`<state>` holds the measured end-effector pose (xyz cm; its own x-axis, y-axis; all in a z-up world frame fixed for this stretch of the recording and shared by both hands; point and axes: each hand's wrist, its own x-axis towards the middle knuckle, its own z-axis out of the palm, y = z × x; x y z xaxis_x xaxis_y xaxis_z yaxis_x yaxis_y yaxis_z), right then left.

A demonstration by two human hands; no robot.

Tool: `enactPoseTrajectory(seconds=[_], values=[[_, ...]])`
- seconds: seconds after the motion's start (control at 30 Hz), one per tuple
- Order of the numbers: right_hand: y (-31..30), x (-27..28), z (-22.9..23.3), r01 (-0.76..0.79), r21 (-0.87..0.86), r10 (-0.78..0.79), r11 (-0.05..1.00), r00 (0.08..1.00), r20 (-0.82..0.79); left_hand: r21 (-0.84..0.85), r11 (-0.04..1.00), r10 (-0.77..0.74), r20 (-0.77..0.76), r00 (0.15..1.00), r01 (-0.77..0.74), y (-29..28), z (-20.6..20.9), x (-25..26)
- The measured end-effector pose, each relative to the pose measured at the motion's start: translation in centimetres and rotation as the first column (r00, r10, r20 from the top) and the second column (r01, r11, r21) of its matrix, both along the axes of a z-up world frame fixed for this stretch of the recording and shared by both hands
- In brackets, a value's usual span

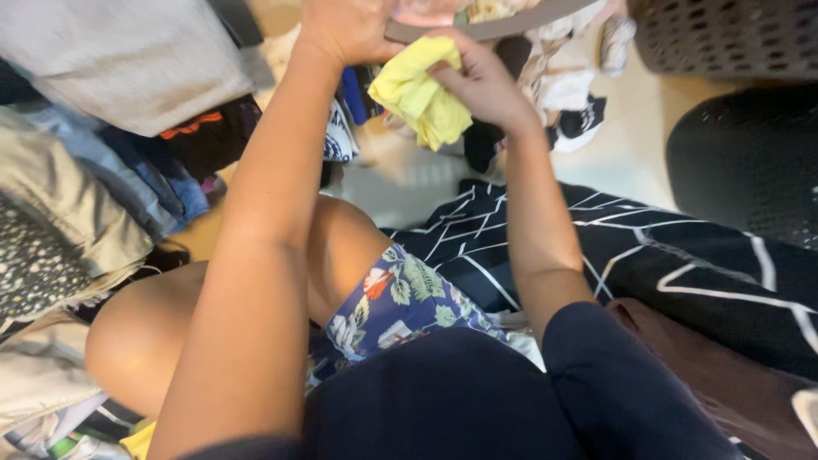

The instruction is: The person sits on the floor and sorts a pile of clothes, folding items and placing them into laundry baskets. They handle various garments including shirts, pants, and socks, organizing them into separate piles and baskets.

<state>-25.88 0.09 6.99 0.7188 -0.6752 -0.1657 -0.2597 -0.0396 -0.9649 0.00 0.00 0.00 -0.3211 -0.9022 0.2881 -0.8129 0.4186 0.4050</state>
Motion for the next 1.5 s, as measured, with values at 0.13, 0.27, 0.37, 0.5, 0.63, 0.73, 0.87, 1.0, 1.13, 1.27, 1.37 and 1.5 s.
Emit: enactPoseTrajectory(seconds=[0.13, 0.27, 0.37, 0.5, 0.63, 0.73, 0.87, 1.0, 1.13, 1.27, 1.37, 1.5], values=[[0.8, 0.7, 0.6, 0.129, -0.102, -0.128, 0.986, 0.992, 0.02, -0.149, 0.989, 0.013, 0.03, 0.999, -0.009, 1.4, 4.0, 0.7], [1.4, 0.7, 2.7, 0.155, 0.183, -0.193, 0.971, 0.958, 0.213, 0.101, 0.989, 0.127, -0.206, 0.97, -0.108, 4.8, 7.0, -0.8], [2.1, 1.8, 5.3, 0.013, 0.029, -0.021, 0.999, 0.961, 0.275, 0.233, 0.963, 0.126, -0.835, 0.536, 0.137, 8.6, 9.8, -2.7], [3.7, 2.7, 9.5, -0.241, 0.086, 0.217, 0.967, 0.951, 0.22, 0.227, 0.963, 0.27, -0.768, 0.58, -0.148, 15.2, 14.4, -3.5], [7.7, 3.0, 11.2, -0.358, 0.271, 0.349, 0.894, 0.934, 0.08, 0.204, 0.892, 0.402, -0.767, 0.5, -0.404, 23.5, 17.1, -4.0], [11.3, 3.9, 9.6, -0.201, 0.359, 0.228, 0.911, 0.973, -0.032, 0.298, 0.756, 0.649, -0.462, 0.605, -0.583, 29.2, 17.3, -4.3], [15.5, 5.9, 5.6, -0.177, 0.312, 0.188, 0.933, 0.982, -0.005, 0.539, 0.425, 0.86, -0.49, 0.139, -0.727, 32.1, 15.7, -5.9], [17.5, 7.2, 3.7, -0.218, 0.384, 0.132, 0.897, 0.962, 0.238, -0.199, 0.714, 0.67, -0.084, 0.738, -0.671, 34.0, 14.0, -6.9], [18.2, 7.6, 5.0, -0.202, 0.545, 0.088, 0.813, 0.97, 0.228, -0.046, 0.73, 0.674, -0.123, 0.729, -0.682, 34.4, 13.3, -5.9], [18.7, 7.6, 6.6, -0.203, 0.586, 0.058, 0.785, 0.965, 0.257, -0.015, 0.68, 0.731, -0.057, 0.68, -0.733, 34.2, 13.3, -5.3], [19.0, 7.6, 7.1, -0.176, 0.558, -0.008, 0.811, 0.95, 0.312, 0.084, 0.606, 0.794, -0.001, 0.608, -0.791, 33.0, 13.5, -5.9], [19.2, 7.7, 7.1, -0.179, 0.557, -0.017, 0.811, 0.945, 0.328, 0.177, 0.542, 0.805, 0.171, 0.568, -0.822, 31.1, 13.2, -6.6]])
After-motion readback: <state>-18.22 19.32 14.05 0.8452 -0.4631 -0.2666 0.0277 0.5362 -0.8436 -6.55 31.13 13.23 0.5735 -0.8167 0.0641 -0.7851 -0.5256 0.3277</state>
